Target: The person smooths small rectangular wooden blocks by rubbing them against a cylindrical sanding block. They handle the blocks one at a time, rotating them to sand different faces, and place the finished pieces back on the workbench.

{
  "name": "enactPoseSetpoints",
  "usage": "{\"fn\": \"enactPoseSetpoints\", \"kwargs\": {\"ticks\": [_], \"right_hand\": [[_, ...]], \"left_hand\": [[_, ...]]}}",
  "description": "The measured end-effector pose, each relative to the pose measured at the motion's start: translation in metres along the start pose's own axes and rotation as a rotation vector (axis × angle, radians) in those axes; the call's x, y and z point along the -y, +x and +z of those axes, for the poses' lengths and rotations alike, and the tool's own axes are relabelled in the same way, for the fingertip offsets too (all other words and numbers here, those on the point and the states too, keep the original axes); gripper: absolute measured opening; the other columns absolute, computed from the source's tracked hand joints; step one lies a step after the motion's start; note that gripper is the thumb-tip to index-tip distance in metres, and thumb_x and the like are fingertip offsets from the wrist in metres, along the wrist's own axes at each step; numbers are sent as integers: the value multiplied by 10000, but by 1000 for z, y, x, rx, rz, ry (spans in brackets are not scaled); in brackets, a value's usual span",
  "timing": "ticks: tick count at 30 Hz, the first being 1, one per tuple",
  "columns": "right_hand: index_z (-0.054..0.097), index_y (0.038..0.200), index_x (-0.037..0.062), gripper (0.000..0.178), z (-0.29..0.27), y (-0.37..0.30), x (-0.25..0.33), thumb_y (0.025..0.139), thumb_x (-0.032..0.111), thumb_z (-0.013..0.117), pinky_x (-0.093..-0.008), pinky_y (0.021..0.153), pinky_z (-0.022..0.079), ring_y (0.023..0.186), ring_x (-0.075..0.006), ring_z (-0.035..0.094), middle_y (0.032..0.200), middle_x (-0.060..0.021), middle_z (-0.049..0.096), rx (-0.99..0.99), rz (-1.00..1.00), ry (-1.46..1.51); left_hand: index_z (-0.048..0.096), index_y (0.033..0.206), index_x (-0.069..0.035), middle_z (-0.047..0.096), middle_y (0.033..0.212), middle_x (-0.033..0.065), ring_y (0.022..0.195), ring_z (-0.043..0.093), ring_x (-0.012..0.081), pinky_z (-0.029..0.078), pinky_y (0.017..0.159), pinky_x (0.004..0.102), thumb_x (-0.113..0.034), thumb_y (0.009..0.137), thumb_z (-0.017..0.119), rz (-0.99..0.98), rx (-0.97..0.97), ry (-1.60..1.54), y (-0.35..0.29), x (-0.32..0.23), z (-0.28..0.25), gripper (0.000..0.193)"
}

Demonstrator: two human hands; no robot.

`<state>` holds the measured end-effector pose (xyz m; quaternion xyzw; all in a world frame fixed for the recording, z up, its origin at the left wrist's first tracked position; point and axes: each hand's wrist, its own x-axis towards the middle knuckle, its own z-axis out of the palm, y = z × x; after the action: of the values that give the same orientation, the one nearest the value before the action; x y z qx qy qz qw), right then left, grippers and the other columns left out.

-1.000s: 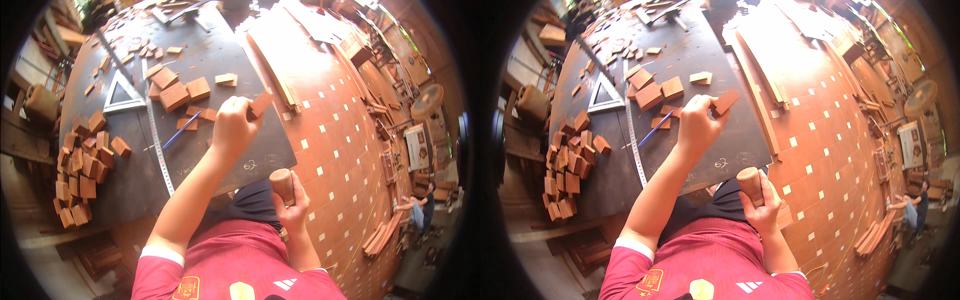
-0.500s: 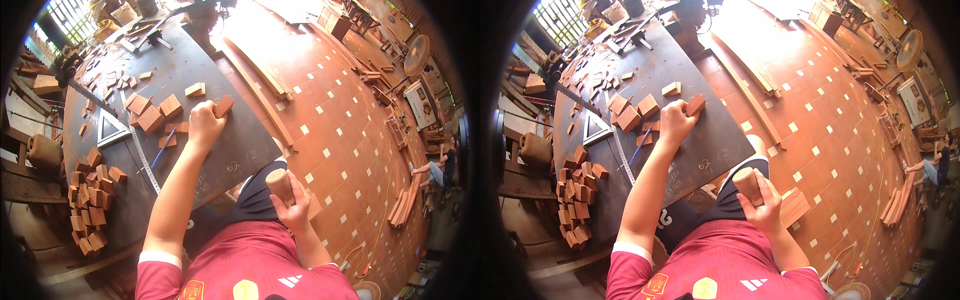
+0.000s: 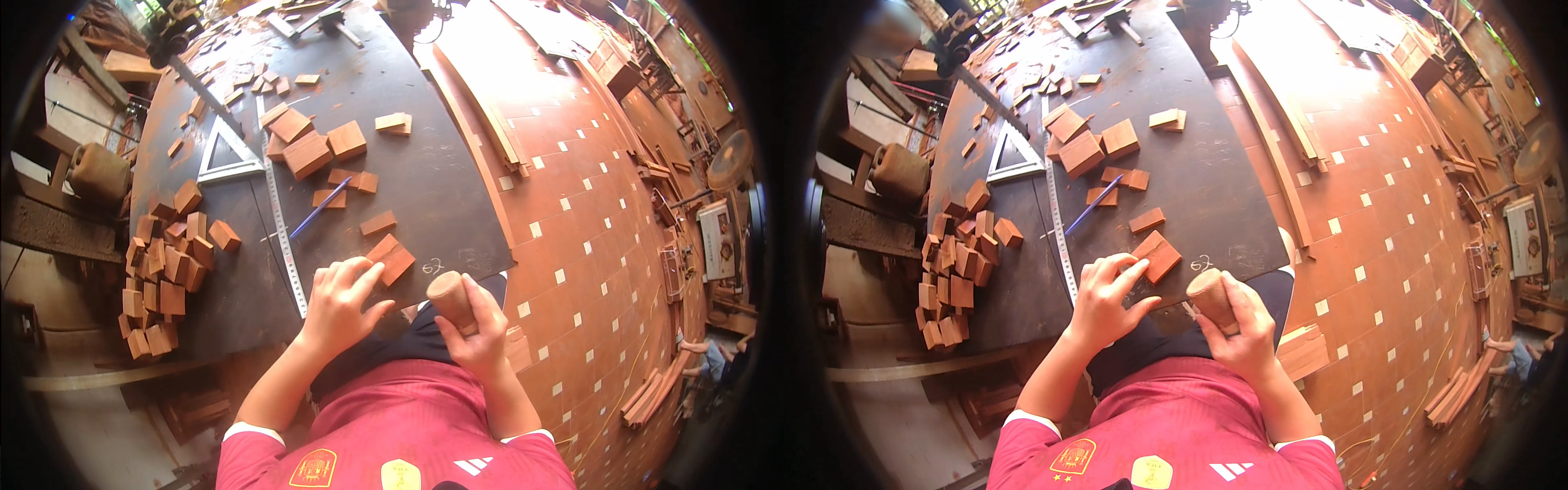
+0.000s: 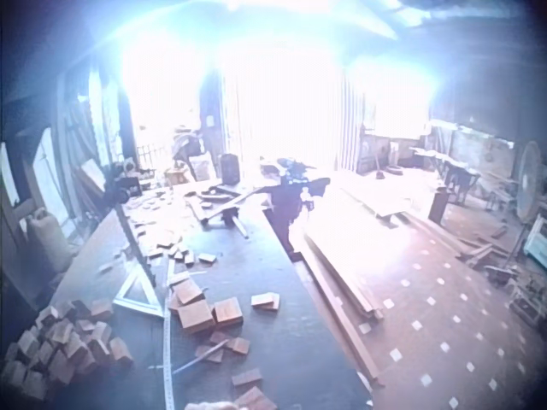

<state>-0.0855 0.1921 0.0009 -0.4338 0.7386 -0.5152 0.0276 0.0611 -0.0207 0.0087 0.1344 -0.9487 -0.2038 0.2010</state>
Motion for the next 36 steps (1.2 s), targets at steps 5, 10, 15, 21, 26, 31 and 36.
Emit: {"fn": "enactPoseSetpoints", "kwargs": {"ticks": [5, 10, 15, 21, 26, 31, 36], "right_hand": [[563, 1469, -57, 742, 26, 20, 4, 806, 51, 879, -454, 970, 585, 1118, -433, 703, 1249, -277, 681, 37, -50, -14], [557, 1471, -61, 739, 43, 33, -7, 814, 61, 873, -463, 952, 586, 1098, -440, 695, 1248, -284, 667, 42, -115, -116], [585, 1437, -53, 706, 45, 25, 4, 800, 59, 868, -477, 928, 584, 1047, -439, 679, 1179, -263, 674, 202, -260, -123], [571, 1457, -47, 744, 37, 36, -11, 791, 69, 882, -500, 950, 580, 1075, -452, 676, 1223, -274, 670, 97, -218, -213], [570, 1456, -64, 761, 38, 37, -14, 772, 37, 887, -489, 954, 587, 1074, -451, 687, 1199, -274, 684, 99, -213, -172], [575, 1462, -60, 783, 45, 22, -3, 759, 53, 901, -478, 954, 593, 1071, -446, 693, 1195, -272, 685, 192, -231, -135], [572, 1450, -53, 747, 41, 40, -15, 782, 53, 889, -485, 942, 593, 1054, -456, 690, 1188, -270, 678, 71, -193, -205]], "left_hand": [[667, 1380, -36, 669, 1290, 141, 1197, 621, 332, 468, 1036, 453, -305, 736, 951, -125, -58, -1, 3, 4, 1, 753], [657, 1378, 15, 685, 1245, 183, 1176, 642, 364, 497, 1039, 463, -239, 719, 942, -182, -40, -133, 11, 7, 21, 762], [694, 1307, 47, 705, 1143, 186, 1120, 655, 363, 518, 999, 454, -161, 699, 920, -202, -110, -179, 11, 10, 32, 681], [696, 1291, 48, 691, 1088, 177, 1065, 648, 356, 521, 969, 447, -135, 670, 913, -193, -107, -215, 14, 9, 28, 684], [697, 1293, 40, 688, 1080, 175, 1057, 647, 353, 517, 964, 446, -132, 660, 911, -216, -98, -231, 13, 9, 25, 690], [706, 1279, 38, 689, 1053, 170, 1025, 653, 352, 519, 948, 449, -126, 650, 918, -216, -133, -233, 13, 10, 33, 683], [713, 1263, 40, 691, 1034, 167, 1003, 653, 353, 522, 924, 450, -126, 653, 921, -221, -131, -240, 16, 6, 27, 666]]}}
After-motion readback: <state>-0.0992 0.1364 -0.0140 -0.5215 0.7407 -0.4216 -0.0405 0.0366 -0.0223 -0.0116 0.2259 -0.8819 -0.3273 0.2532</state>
